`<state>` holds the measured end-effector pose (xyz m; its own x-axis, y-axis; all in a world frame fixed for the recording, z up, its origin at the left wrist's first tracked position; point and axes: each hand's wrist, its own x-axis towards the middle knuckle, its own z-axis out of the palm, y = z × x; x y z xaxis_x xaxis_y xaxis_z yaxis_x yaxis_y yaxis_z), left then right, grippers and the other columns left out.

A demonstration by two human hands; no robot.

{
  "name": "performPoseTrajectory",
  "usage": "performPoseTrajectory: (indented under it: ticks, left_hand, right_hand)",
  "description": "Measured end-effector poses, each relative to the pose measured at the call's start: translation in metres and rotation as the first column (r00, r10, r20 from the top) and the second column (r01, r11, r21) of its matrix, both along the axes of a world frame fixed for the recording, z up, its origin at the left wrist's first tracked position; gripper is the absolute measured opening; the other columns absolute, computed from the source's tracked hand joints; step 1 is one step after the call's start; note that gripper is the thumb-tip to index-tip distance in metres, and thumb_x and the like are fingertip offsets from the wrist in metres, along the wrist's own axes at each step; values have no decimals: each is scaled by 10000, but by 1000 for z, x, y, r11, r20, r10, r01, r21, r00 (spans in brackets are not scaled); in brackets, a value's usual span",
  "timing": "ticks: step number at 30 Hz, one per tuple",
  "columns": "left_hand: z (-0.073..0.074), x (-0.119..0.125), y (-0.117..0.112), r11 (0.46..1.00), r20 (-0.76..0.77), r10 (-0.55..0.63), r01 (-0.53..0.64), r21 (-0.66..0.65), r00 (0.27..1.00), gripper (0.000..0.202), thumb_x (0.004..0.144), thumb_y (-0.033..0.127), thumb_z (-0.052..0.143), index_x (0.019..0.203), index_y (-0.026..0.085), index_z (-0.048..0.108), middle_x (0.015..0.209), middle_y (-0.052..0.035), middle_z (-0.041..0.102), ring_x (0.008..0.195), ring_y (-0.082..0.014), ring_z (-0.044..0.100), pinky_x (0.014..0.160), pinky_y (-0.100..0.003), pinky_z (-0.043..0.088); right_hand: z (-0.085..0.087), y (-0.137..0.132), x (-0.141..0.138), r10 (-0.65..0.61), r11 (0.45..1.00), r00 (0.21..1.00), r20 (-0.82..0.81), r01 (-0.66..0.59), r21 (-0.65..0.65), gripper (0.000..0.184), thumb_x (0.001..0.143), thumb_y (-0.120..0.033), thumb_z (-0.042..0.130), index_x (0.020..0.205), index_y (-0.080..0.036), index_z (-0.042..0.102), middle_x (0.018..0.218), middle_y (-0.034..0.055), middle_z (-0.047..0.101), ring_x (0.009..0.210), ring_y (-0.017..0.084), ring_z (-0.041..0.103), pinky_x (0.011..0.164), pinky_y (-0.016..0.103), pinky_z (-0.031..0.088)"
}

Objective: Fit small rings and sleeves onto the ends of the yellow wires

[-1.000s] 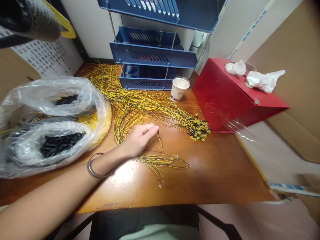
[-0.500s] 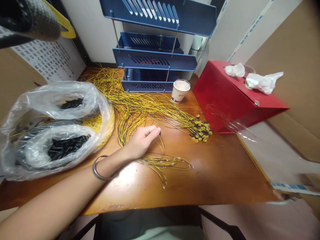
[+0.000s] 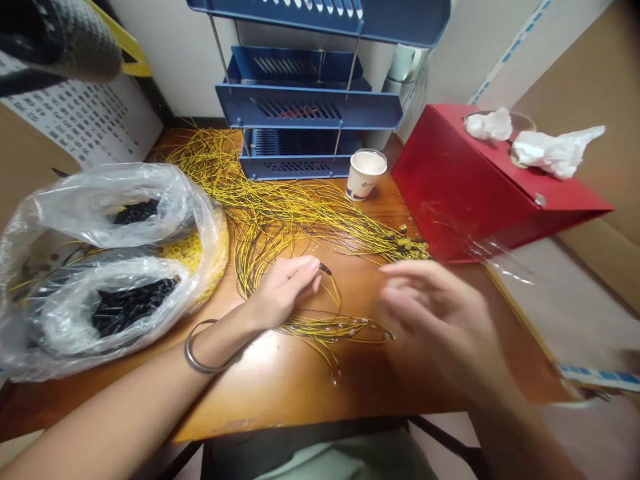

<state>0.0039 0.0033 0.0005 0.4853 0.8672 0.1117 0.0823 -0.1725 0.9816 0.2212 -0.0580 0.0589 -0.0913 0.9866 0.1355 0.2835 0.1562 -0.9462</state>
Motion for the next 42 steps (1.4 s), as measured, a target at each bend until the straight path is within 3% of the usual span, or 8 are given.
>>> performPoseTrajectory:
  ticks: [4,8,14,18,25,32,36,42]
  left_hand:
    - [0,-2,-2,998,20,-54,54,-16,998,487,1020,445,361,662,145,495,536,48,395,485,-67,335,487,-236,253]
    - [0,-2,-2,997,48,-73,75,-28,996,479,1027,434,357,668,146,488,532,53,388,480,-63,328,476,-225,252]
    - [-1,0,-1,996,-1,-72,72,-57,997,483,1030,438,344,676,147,495,523,53,409,470,-62,352,470,-207,272]
    - [0,-2,-2,1000,-25,9,-9,2,1000,444,1034,433,316,814,150,579,586,35,497,527,-79,451,525,-200,356]
    - [6,-3,-3,930,-241,153,-58,362,958,162,959,281,528,964,152,626,783,-1,641,630,-89,546,612,-197,415]
    - [7,-4,-4,856,-249,206,-51,514,946,151,948,201,531,1021,134,644,865,-33,717,700,-97,634,670,-185,469]
    - [7,-3,-4,846,-213,230,-87,526,949,151,928,203,569,1015,125,664,864,-44,742,631,-87,626,624,-178,474]
    - [7,-1,-7,907,-173,249,-167,386,953,193,919,277,591,964,136,715,817,-53,749,644,-120,648,580,-193,475]
  right_hand:
    - [-17,32,-15,82,997,987,142,-83,-1,220,862,-258,682,1075,-222,727,877,27,645,622,91,537,486,212,394]
    - [-23,46,-25,182,983,976,118,-180,-29,200,862,-265,673,1022,-187,764,879,57,692,674,119,571,519,233,403]
    - [-31,42,-32,84,979,995,-54,-93,-181,194,798,-261,710,927,-127,765,719,43,684,496,71,426,438,215,326]
    - [-35,39,-35,-10,967,991,-130,-24,-253,258,785,-304,715,956,-114,753,648,20,635,451,59,402,407,200,300]
    - [-34,33,-42,-50,996,996,-80,44,-81,182,807,-244,681,936,-140,756,665,9,637,467,53,418,415,180,341]
    - [-41,28,-42,-64,995,998,-6,64,76,160,853,-221,658,970,-199,765,797,27,677,521,69,505,443,197,389]
    - [-44,27,-43,-70,996,997,-18,71,52,163,870,-235,647,984,-200,758,773,18,675,475,66,508,419,205,393]
    - [-45,28,-45,-96,991,995,-22,98,90,151,868,-245,654,966,-202,762,838,35,702,496,75,544,438,213,430]
